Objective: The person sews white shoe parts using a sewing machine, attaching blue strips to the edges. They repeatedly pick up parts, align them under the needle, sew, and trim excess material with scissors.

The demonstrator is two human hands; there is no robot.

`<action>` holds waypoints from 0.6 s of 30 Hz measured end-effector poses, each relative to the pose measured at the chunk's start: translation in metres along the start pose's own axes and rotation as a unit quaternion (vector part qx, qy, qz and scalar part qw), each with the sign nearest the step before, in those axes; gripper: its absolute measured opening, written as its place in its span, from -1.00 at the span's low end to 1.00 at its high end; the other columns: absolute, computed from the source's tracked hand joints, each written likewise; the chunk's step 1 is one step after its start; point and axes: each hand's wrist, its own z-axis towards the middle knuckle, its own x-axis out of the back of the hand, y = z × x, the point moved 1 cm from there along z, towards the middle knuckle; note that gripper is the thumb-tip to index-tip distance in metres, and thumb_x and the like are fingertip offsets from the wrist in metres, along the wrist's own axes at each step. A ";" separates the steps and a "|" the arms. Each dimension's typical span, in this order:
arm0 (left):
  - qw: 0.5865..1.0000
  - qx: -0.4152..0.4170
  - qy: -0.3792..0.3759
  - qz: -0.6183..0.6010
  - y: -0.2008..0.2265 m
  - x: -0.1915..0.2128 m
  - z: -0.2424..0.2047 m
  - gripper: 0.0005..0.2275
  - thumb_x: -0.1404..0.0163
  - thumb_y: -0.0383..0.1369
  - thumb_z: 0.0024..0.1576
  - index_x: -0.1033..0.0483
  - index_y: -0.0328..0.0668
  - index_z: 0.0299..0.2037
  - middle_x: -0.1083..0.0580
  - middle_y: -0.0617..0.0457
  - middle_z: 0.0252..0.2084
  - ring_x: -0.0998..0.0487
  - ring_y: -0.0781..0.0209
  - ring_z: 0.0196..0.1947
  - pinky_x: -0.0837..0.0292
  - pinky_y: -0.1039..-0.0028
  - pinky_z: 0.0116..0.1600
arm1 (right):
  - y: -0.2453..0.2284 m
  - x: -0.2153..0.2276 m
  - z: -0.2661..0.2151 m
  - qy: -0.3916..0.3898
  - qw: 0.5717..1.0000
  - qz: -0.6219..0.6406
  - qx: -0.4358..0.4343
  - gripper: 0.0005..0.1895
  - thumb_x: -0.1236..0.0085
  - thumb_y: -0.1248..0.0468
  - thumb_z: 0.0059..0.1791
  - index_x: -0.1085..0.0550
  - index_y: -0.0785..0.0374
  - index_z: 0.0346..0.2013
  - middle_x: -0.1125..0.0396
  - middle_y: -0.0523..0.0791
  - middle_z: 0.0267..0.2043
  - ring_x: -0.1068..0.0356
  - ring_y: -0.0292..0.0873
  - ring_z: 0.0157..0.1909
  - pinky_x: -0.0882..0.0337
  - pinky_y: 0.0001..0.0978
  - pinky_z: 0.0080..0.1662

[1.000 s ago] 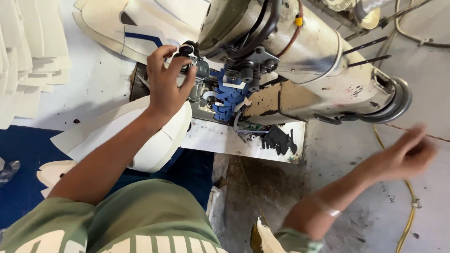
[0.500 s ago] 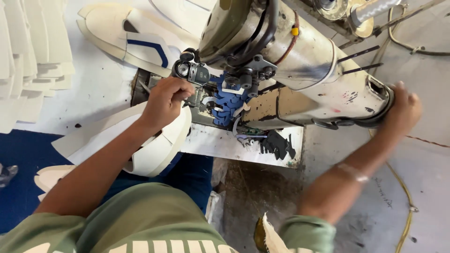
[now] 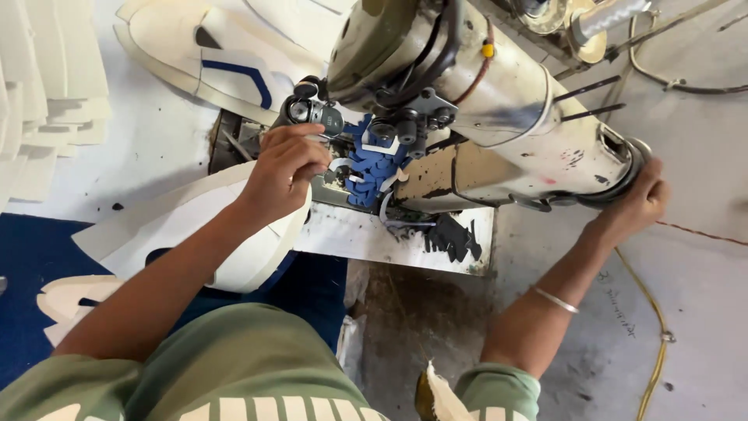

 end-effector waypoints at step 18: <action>0.973 0.176 0.024 0.150 -0.027 -0.012 0.009 -0.89 -0.22 -0.34 0.23 -0.58 -0.08 -0.13 -0.39 -0.02 -0.19 -0.41 0.25 -0.36 -0.34 0.45 -0.35 | -0.022 -0.067 -0.226 0.167 0.983 0.043 -0.070 -0.64 -0.01 0.03 0.16 -0.35 0.32 -0.10 -0.36 -0.09 -0.03 -0.34 -0.21 -0.02 -0.44 -0.22 0.02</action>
